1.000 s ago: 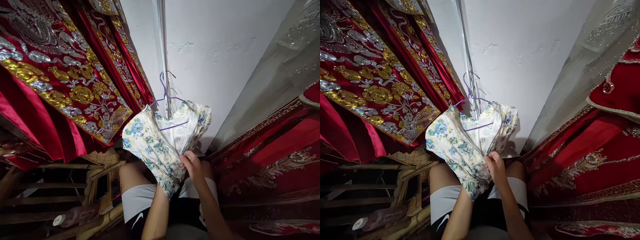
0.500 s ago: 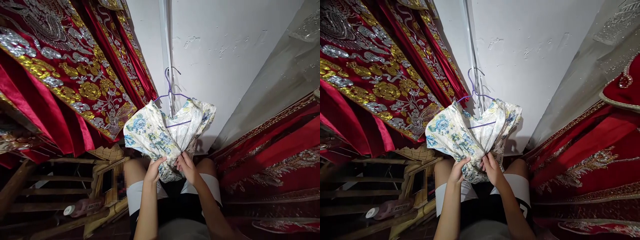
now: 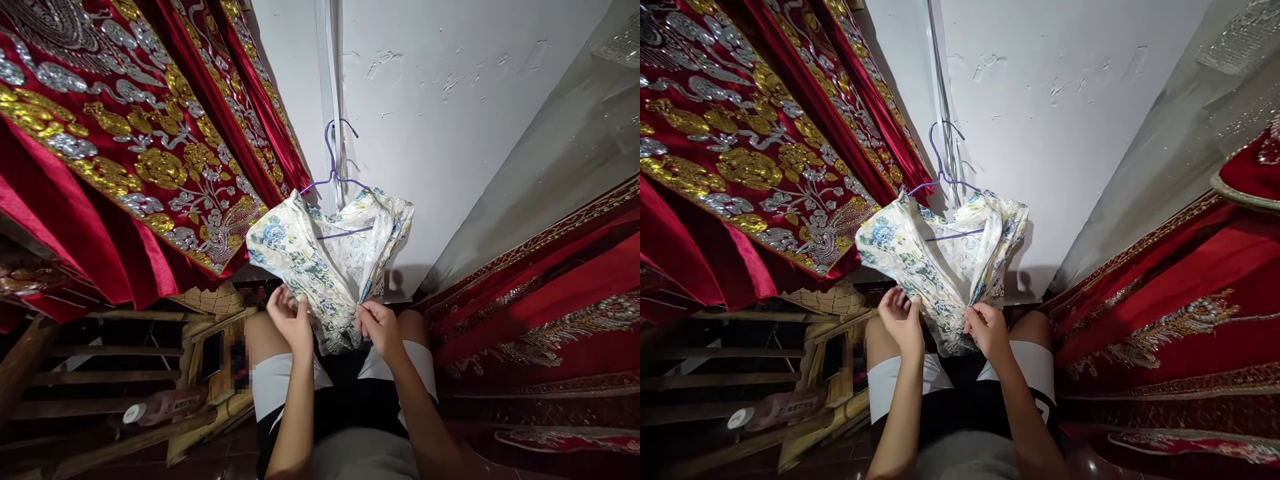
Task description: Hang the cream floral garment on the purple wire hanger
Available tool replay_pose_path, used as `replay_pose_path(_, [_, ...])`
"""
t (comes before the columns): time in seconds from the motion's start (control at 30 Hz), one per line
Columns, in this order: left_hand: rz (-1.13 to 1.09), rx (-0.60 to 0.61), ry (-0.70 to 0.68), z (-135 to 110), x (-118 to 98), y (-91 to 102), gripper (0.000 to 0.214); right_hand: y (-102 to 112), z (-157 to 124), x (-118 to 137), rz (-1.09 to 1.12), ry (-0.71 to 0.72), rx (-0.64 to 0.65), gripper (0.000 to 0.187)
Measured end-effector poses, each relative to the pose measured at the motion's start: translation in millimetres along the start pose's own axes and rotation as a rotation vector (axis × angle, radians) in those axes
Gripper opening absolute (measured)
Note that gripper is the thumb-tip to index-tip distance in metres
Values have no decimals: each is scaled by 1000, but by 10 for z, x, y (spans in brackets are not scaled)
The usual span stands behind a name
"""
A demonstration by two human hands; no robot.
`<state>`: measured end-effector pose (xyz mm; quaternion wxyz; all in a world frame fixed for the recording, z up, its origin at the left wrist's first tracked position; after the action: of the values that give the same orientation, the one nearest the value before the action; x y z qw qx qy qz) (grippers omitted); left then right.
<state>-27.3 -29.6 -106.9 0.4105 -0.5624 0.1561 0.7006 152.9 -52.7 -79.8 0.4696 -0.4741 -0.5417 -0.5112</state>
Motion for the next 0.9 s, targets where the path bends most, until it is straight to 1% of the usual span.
replay_pose_path(0.03, [51, -76, -139, -47, -2, 8, 48, -6, -2, -5, 4, 2, 2, 42])
replay_pose_path(0.07, [86, -93, -244, -112, -12, 4, 42, -16, -4, -8, 8, 6, 1, 42])
replay_pose_path(0.1, [111, -25, -304, -186, -24, -14, 35, -31, -5, -10, 11, 14, 3, 41])
replay_pose_path(0.13, [132, 122, -325, -266, -35, -45, 28, -50, -7, -11, 16, 23, 6, 41])
replay_pose_path(0.2, [135, 436, -273, -422, -47, -126, 24, -88, -16, -9, 34, 44, 15, 39])
replay_pose_path(0.23, [130, 532, -227, -487, -48, -166, 26, -102, -22, -6, 44, 53, 21, 37])
replay_pose_path(0.27, [125, 574, -189, -538, -47, -201, 26, -111, -28, 1, 52, 59, 26, 35])
replay_pose_path(0.4, [115, 558, -142, -609, -55, -298, 8, -56, 1, 87, 47, 47, 30, 28])
replay_pose_path(0.5, [136, 608, -139, -593, -45, -332, 12, 58, 150, 274, 10, 72, 12, 26])
replay_pose_path(0.6, [175, 651, -142, -582, 20, -344, 14, 154, 429, 603, -66, 163, -25, 24])
replay_pose_path(0.67, [197, 674, -142, -583, 86, -354, 15, 169, 657, 879, -58, 188, -33, 22])
replay_pose_path(0.73, [219, 704, -151, -589, 153, -372, 15, 139, 870, 1164, 29, 226, -27, 19])
replay_pose_path(0.8, [243, 747, -163, -591, 212, -396, 15, 84, 1027, 1408, 83, 293, -53, 13])
replay_pose_path(0.87, [264, 793, -167, -569, 243, -423, 15, 29, 1102, 1563, 93, 346, -81, 10])
replay_pose_path(0.9, [271, 824, -163, -539, 239, -438, 15, 8, 1109, 1599, 90, 362, -86, 10])
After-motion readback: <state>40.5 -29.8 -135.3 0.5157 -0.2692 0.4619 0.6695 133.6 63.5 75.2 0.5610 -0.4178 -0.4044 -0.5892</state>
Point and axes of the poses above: each hand's wrist, its own z-axis towards the middle knuckle, its own y-axis out of the back of the hand, x = y × z, the point moved 1 cm from there along z, towards the middle knuckle, and after that the axes turned 8 degrees about -z, right-handed, at the moved point
